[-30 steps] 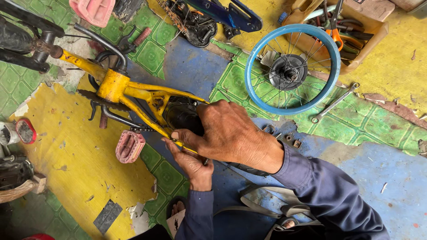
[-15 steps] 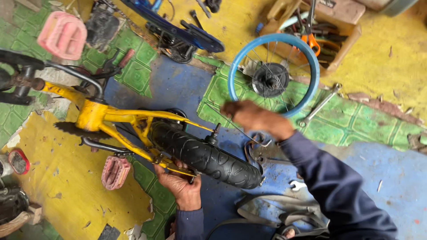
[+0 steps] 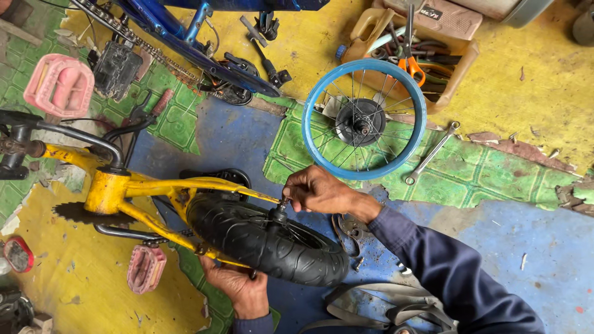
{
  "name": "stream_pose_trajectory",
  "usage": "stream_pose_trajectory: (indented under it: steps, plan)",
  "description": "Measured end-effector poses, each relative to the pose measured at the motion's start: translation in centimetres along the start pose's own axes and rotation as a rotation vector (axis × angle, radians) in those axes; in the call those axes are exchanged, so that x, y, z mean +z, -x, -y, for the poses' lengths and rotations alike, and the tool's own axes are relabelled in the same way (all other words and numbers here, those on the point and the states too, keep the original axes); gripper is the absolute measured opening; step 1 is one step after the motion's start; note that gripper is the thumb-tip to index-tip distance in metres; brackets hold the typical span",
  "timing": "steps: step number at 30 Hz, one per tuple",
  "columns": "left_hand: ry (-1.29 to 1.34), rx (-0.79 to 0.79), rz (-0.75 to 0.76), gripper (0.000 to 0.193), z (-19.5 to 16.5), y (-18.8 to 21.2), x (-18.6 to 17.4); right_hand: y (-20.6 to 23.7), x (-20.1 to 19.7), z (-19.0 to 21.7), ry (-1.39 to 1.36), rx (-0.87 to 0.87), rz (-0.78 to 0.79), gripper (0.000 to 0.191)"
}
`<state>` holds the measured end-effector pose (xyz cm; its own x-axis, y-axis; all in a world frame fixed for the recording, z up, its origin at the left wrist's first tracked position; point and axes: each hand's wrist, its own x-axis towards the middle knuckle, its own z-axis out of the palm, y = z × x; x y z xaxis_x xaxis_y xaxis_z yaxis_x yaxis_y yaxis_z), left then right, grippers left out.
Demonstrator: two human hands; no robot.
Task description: The person sits on the floor of a bicycle repair shop working on a small yellow children's bicycle. They loosen the rear wheel axle nuts, remove the rear wheel, reposition it in the frame dropouts, and tighten it with a wrench, then turn the pedals and wheel to check the chain and wheel movement before reaching into a tool tray.
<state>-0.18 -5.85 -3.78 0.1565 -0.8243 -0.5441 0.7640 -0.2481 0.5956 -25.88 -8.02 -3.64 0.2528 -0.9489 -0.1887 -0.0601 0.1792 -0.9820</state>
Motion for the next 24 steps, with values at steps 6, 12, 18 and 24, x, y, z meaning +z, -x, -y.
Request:
stream_pose_trajectory:
  steps: [6,12,18,24]
  plan:
    - [-0.035,0.069,0.126,0.040,0.6,-1.6,-1.5,-0.4,-0.1,0.1,0.010,-0.040,-0.017,0.023]
    - [-0.037,0.091,0.171,0.039,0.7,-1.6,-1.4,-0.4,0.6,-0.1,0.042,-0.128,-0.083,0.026]
    - [0.012,0.025,0.045,0.045,0.3,-0.4,0.2,0.6,1.2,0.6,0.107,-0.107,-0.159,0.027]
    - [-0.016,0.020,0.033,0.045,0.1,0.9,1.8,1.1,0.4,1.7,-0.123,0.032,0.026,0.020]
